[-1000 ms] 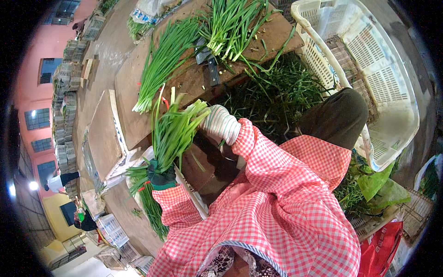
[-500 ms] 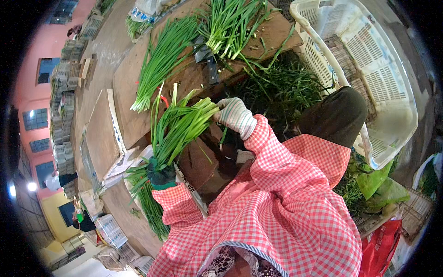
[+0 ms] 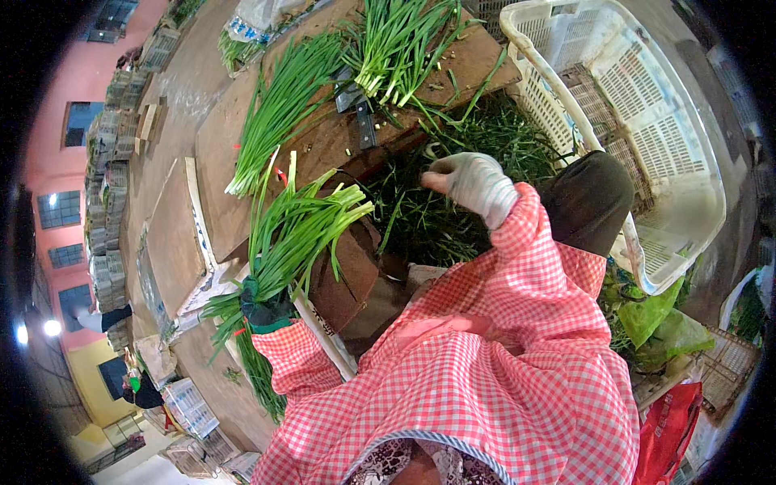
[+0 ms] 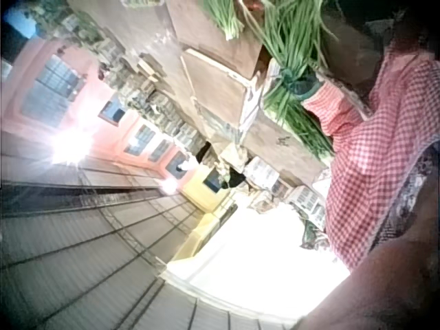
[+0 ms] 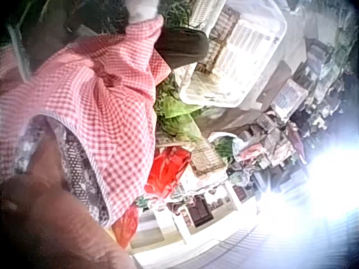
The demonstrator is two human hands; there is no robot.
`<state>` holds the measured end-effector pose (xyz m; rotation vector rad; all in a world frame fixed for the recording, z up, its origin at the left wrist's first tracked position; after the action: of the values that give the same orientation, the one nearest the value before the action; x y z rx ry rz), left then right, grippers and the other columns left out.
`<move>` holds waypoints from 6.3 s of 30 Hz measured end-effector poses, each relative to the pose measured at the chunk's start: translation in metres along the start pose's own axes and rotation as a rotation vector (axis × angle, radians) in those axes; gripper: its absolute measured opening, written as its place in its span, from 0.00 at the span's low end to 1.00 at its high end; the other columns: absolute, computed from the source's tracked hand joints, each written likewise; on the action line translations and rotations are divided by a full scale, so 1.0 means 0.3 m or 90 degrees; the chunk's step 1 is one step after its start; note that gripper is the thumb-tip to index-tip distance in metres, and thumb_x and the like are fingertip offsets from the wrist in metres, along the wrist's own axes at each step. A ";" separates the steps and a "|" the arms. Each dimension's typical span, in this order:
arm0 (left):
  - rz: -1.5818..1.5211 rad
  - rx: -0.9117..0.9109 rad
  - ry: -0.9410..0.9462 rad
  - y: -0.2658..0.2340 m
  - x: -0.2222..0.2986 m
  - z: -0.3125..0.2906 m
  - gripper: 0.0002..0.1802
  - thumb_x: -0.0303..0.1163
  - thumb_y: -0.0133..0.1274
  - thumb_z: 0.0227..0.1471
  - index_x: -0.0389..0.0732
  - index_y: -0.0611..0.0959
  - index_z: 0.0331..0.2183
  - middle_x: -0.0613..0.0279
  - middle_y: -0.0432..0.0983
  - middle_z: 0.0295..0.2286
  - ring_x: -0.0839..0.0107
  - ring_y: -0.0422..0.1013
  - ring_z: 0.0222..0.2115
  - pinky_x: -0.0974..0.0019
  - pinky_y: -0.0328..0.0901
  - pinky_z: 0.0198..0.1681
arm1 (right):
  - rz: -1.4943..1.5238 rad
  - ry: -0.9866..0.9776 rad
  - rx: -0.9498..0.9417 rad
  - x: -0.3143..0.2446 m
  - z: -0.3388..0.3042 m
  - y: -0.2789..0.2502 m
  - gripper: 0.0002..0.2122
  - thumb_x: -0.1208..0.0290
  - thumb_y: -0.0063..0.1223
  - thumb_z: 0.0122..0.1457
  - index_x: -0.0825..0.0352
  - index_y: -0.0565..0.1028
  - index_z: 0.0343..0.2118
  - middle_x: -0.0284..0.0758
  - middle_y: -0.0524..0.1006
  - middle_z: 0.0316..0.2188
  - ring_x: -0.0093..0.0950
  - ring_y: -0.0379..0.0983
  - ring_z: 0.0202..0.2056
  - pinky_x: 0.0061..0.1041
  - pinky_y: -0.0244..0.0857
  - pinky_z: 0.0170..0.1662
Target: The person sorts through bunches of long green vegetables, trimming the ends with a knife on a wooden board and discarding scraps into a pile.
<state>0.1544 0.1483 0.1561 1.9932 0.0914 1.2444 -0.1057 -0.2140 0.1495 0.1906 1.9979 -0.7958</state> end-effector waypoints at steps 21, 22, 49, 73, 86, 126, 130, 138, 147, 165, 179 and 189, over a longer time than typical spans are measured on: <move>-0.054 -0.036 0.112 -0.033 -0.027 -0.035 0.24 0.28 0.53 0.38 0.36 0.74 0.43 0.46 0.67 0.47 0.50 0.65 0.48 0.48 0.60 0.53 | 0.186 -0.042 -0.039 -0.192 0.081 0.398 0.25 0.50 0.57 0.43 0.71 0.76 0.35 0.49 0.76 0.26 0.43 0.74 0.32 0.34 0.66 0.36; -0.048 -0.017 0.103 -0.037 -0.020 -0.046 0.23 0.28 0.53 0.38 0.36 0.75 0.42 0.46 0.68 0.46 0.50 0.65 0.47 0.47 0.60 0.53 | 0.132 -0.072 0.000 -0.187 0.089 0.412 0.23 0.52 0.56 0.45 0.68 0.76 0.36 0.46 0.76 0.24 0.42 0.74 0.30 0.33 0.66 0.35; -0.091 -0.094 0.028 0.036 -0.062 0.068 0.24 0.31 0.48 0.48 0.27 0.71 0.46 0.43 0.67 0.47 0.52 0.67 0.46 0.52 0.60 0.52 | 0.038 -0.064 -0.196 -0.196 -0.118 0.393 0.15 0.56 0.53 0.51 0.66 0.78 0.29 0.43 0.76 0.21 0.36 0.74 0.25 0.31 0.66 0.30; -0.006 -0.132 0.060 -0.003 -0.007 0.066 0.16 0.37 0.45 0.54 0.39 0.75 0.41 0.49 0.70 0.45 0.51 0.67 0.45 0.43 0.58 0.51 | -0.141 -0.178 -0.015 -0.235 0.168 0.297 0.13 0.59 0.50 0.52 0.64 0.77 0.32 0.43 0.75 0.22 0.41 0.73 0.27 0.35 0.66 0.30; -0.010 -0.252 -0.065 -0.041 0.070 0.060 0.26 0.38 0.29 0.59 0.28 0.62 0.52 0.46 0.60 0.52 0.57 0.60 0.51 0.58 0.52 0.58 | -0.351 0.026 -0.004 0.149 -0.041 -0.036 0.25 0.53 0.57 0.42 0.61 0.75 0.43 0.43 0.77 0.34 0.37 0.74 0.37 0.32 0.66 0.43; -0.028 -0.094 -0.059 -0.047 0.022 0.145 0.17 0.34 0.48 0.50 0.33 0.75 0.39 0.45 0.72 0.40 0.50 0.70 0.39 0.47 0.65 0.44 | 0.517 -0.135 0.210 -0.378 0.003 -0.184 0.08 0.69 0.58 0.43 0.68 0.77 0.26 0.26 0.71 0.15 0.13 0.62 0.16 0.13 0.53 0.18; 0.034 -0.023 -0.017 -0.096 0.044 0.131 0.21 0.35 0.47 0.51 0.29 0.73 0.43 0.43 0.70 0.43 0.48 0.69 0.43 0.45 0.63 0.49 | 0.195 -0.063 0.163 -0.145 0.013 -0.160 0.12 0.63 0.58 0.45 0.69 0.77 0.26 0.30 0.73 0.16 0.18 0.64 0.17 0.20 0.58 0.22; 0.051 -0.007 -0.044 -0.249 0.014 0.159 0.22 0.37 0.44 0.53 0.30 0.72 0.44 0.45 0.69 0.46 0.51 0.67 0.45 0.47 0.62 0.50 | 0.142 -0.116 -0.075 -0.047 -0.026 0.269 0.29 0.62 0.58 0.46 0.67 0.65 0.52 0.46 0.74 0.43 0.35 0.72 0.44 0.28 0.65 0.46; 0.119 -0.018 -0.035 -0.261 -0.004 0.175 0.21 0.35 0.44 0.54 0.29 0.72 0.44 0.44 0.69 0.45 0.53 0.68 0.45 0.50 0.64 0.49 | 0.284 -0.100 -0.100 -0.185 0.097 0.385 0.15 0.61 0.56 0.50 0.72 0.76 0.31 0.42 0.73 0.17 0.29 0.70 0.21 0.28 0.64 0.27; 0.218 -0.060 0.145 0.096 0.215 0.088 0.28 0.21 0.51 0.44 0.34 0.68 0.51 0.54 0.67 0.46 0.65 0.65 0.46 0.58 0.60 0.52 | -0.026 -0.341 0.057 -0.446 0.001 0.109 0.37 0.53 0.63 0.39 0.67 0.65 0.52 0.47 0.73 0.41 0.41 0.71 0.43 0.31 0.65 0.44; 0.066 -0.447 0.116 1.010 0.215 0.049 0.28 0.33 0.50 0.52 0.31 0.64 0.52 0.50 0.62 0.51 0.59 0.60 0.52 0.58 0.55 0.55 | 0.074 -0.433 0.248 -0.629 0.085 -0.057 0.15 0.71 0.57 0.44 0.70 0.76 0.36 0.38 0.78 0.28 0.27 0.75 0.25 0.23 0.68 0.29; 0.346 -0.355 -0.102 0.615 -0.161 0.260 0.42 0.37 0.62 0.42 0.37 0.61 0.56 0.55 0.61 0.52 0.66 0.60 0.51 0.61 0.58 0.52 | 0.695 -0.196 0.027 -0.473 0.148 -0.067 0.20 0.61 0.57 0.51 0.68 0.72 0.44 0.39 0.76 0.23 0.27 0.73 0.21 0.26 0.70 0.23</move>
<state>0.1322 -0.0461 0.2204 1.6498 -0.8364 1.2438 -0.0055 -0.2309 0.2598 1.0083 1.2835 -0.1286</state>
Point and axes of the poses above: each hand's wrist, its own z-axis towards the middle knuckle, its own y-axis out of the palm, x = y × z, the point moved 7 cm from there along z, towards the middle knuckle
